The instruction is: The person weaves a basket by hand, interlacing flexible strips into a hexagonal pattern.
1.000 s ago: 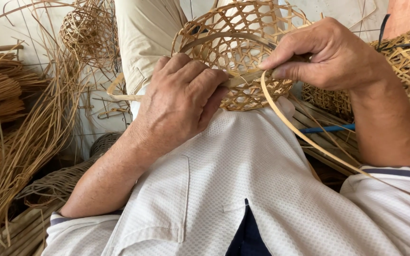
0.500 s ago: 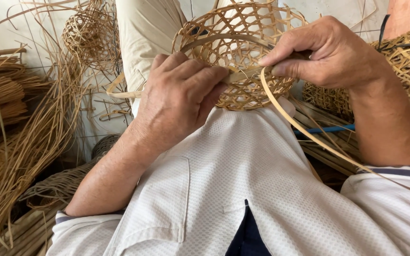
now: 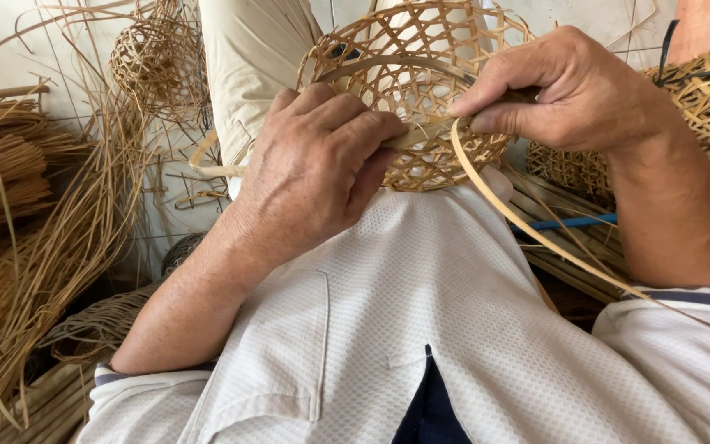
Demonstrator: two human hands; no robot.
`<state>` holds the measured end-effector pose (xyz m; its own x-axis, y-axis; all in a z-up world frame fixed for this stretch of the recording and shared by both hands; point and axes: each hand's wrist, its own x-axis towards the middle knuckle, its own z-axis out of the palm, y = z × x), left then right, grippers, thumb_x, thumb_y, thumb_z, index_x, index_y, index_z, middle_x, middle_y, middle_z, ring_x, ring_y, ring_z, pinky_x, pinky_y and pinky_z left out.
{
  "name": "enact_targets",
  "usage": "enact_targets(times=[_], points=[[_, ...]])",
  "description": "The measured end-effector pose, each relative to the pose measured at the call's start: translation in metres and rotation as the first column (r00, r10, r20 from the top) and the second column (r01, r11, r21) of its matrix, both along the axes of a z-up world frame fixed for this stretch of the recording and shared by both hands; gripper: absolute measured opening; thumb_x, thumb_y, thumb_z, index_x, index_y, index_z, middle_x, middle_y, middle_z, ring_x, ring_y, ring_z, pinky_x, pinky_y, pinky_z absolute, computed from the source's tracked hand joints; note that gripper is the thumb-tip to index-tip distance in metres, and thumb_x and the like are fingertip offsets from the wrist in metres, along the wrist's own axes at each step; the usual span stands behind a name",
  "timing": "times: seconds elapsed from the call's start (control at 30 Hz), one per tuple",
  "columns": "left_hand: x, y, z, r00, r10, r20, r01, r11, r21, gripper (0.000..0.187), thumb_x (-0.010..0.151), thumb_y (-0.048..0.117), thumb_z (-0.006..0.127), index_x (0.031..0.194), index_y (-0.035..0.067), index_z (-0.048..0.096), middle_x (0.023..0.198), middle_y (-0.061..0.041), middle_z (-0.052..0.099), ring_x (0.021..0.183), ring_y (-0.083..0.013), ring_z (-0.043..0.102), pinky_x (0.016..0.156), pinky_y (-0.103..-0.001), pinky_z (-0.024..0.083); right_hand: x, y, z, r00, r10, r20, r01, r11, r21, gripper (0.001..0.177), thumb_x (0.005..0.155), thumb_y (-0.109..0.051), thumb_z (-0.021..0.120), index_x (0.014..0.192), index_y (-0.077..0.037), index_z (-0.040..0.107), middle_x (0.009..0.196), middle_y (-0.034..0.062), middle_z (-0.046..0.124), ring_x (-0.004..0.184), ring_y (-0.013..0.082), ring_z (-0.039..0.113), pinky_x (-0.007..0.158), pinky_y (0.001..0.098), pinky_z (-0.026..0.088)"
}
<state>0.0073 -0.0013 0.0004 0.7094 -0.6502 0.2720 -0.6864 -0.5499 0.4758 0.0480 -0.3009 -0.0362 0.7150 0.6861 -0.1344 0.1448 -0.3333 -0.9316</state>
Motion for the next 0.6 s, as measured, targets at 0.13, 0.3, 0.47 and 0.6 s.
enact_targets(times=[0.13,0.3,0.47,0.6], points=[[0.003,0.001,0.001,0.998,-0.009,-0.062,0.008,1.0,-0.011,0.014,0.106,0.022,0.063,0.107,0.011,0.07,0.088,-0.005,0.066,0.078,-0.0302,0.057,0.068,-0.045,0.039,-0.001,0.003,0.001,1.0,-0.01,-0.009,0.009,1.0,-0.02,0.023,0.091,0.002,0.079,0.114,-0.001,0.076,0.095,0.0095,0.076,0.081,0.011,0.065,0.07,0.022,0.048],[0.004,0.004,-0.001,0.995,0.004,-0.101,-0.01,0.998,-0.06,0.02,0.108,0.025,0.062,0.111,0.009,0.074,0.093,-0.008,0.062,0.083,-0.0307,0.057,0.07,-0.046,0.043,0.002,0.006,0.003,1.0,-0.018,-0.014,0.018,1.0,-0.023,0.023,0.092,0.003,0.076,0.115,0.001,0.076,0.101,0.0119,0.078,0.089,0.013,0.069,0.077,0.0222,0.052],[0.001,0.002,-0.013,1.0,0.017,-0.017,-0.019,0.99,-0.136,0.022,0.112,0.017,0.062,0.12,0.001,0.074,0.1,-0.011,0.062,0.09,-0.032,0.057,0.081,-0.046,0.05,0.002,0.0,-0.005,0.999,-0.045,-0.009,0.044,0.998,-0.043,0.022,0.095,-0.002,0.079,0.117,-0.002,0.076,0.089,0.0042,0.07,0.073,0.0065,0.052,0.066,0.0208,0.04],[-0.001,-0.002,-0.023,0.997,0.064,0.052,-0.061,0.995,-0.073,0.017,0.111,0.017,0.067,0.12,0.005,0.074,0.099,-0.008,0.064,0.088,-0.0309,0.059,0.071,-0.046,0.047,0.002,0.001,-0.005,0.998,-0.06,-0.021,0.059,0.998,-0.031,0.022,0.095,-0.001,0.078,0.117,0.0,0.075,0.096,0.0079,0.073,0.084,0.0094,0.06,0.076,0.0213,0.045]])
